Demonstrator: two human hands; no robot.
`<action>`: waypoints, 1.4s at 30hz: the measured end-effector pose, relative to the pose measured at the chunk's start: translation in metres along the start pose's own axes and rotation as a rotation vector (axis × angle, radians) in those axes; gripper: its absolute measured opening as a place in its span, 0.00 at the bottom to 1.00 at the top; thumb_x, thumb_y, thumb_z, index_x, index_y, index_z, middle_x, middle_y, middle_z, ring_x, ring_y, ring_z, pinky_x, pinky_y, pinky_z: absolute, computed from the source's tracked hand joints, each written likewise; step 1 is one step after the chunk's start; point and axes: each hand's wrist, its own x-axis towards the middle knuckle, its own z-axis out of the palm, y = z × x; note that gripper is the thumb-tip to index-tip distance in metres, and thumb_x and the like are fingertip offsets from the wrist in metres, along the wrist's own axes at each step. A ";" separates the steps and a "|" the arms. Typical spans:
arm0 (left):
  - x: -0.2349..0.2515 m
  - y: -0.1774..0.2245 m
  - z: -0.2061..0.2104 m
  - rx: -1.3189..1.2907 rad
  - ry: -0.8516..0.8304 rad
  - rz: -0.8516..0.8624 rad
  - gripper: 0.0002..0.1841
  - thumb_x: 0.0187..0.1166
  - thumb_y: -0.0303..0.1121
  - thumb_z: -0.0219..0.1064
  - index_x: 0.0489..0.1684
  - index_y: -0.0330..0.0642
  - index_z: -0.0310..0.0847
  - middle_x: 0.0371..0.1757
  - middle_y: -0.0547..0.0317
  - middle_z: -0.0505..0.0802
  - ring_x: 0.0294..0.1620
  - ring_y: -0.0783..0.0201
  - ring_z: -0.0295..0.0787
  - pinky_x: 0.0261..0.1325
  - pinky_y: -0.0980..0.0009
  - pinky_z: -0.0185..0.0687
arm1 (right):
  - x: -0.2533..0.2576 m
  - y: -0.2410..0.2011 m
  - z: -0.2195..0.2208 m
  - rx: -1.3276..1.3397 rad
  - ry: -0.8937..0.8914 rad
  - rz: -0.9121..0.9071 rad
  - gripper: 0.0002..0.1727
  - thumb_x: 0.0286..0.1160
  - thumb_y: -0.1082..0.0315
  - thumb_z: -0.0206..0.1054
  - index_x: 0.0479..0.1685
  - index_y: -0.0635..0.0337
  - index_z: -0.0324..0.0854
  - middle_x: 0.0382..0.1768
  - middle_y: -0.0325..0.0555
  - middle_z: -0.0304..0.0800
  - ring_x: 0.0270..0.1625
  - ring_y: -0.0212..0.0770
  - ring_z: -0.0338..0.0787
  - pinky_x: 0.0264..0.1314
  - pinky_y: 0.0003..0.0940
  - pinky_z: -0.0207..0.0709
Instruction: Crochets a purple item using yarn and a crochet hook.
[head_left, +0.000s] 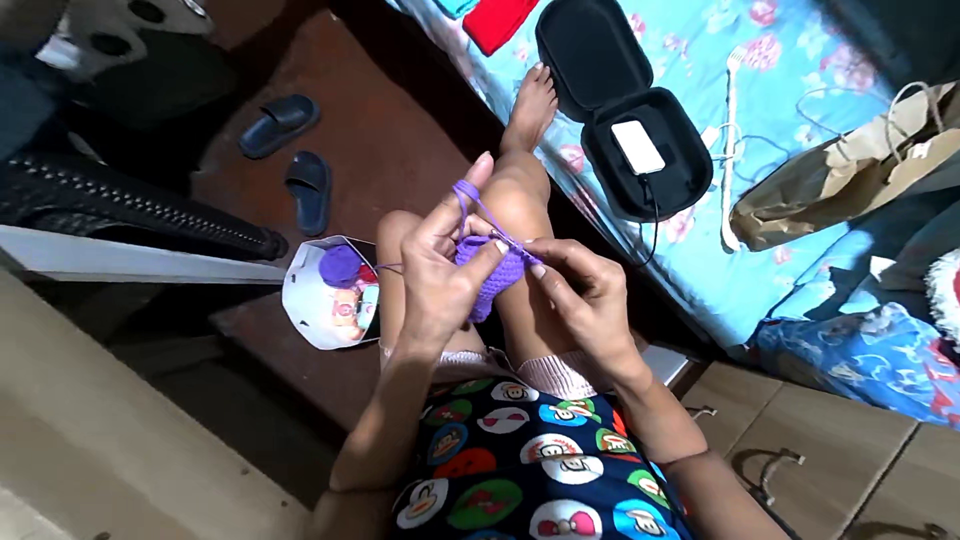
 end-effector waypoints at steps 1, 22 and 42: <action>-0.003 0.000 0.004 0.062 0.002 0.044 0.39 0.66 0.11 0.67 0.86 0.37 0.66 0.45 0.67 0.94 0.35 0.81 0.88 0.39 0.87 0.84 | 0.001 0.000 0.001 -0.104 0.013 -0.068 0.14 0.75 0.81 0.63 0.55 0.71 0.88 0.48 0.51 0.95 0.48 0.32 0.93 0.53 0.26 0.87; 0.005 -0.011 -0.007 -0.224 0.047 0.041 0.27 0.71 0.14 0.66 0.74 0.38 0.81 0.40 0.69 0.94 0.36 0.75 0.90 0.44 0.79 0.88 | -0.005 0.010 0.005 -0.463 0.190 -0.362 0.13 0.70 0.77 0.66 0.48 0.70 0.92 0.30 0.50 0.86 0.31 0.38 0.85 0.31 0.27 0.78; 0.021 -0.025 -0.026 -0.552 -0.179 -0.234 0.28 0.70 0.14 0.61 0.74 0.36 0.78 0.39 0.66 0.96 0.38 0.75 0.93 0.48 0.77 0.90 | -0.004 0.012 -0.009 0.037 0.027 -0.035 0.15 0.68 0.84 0.65 0.51 0.71 0.92 0.36 0.45 0.89 0.37 0.25 0.86 0.41 0.16 0.82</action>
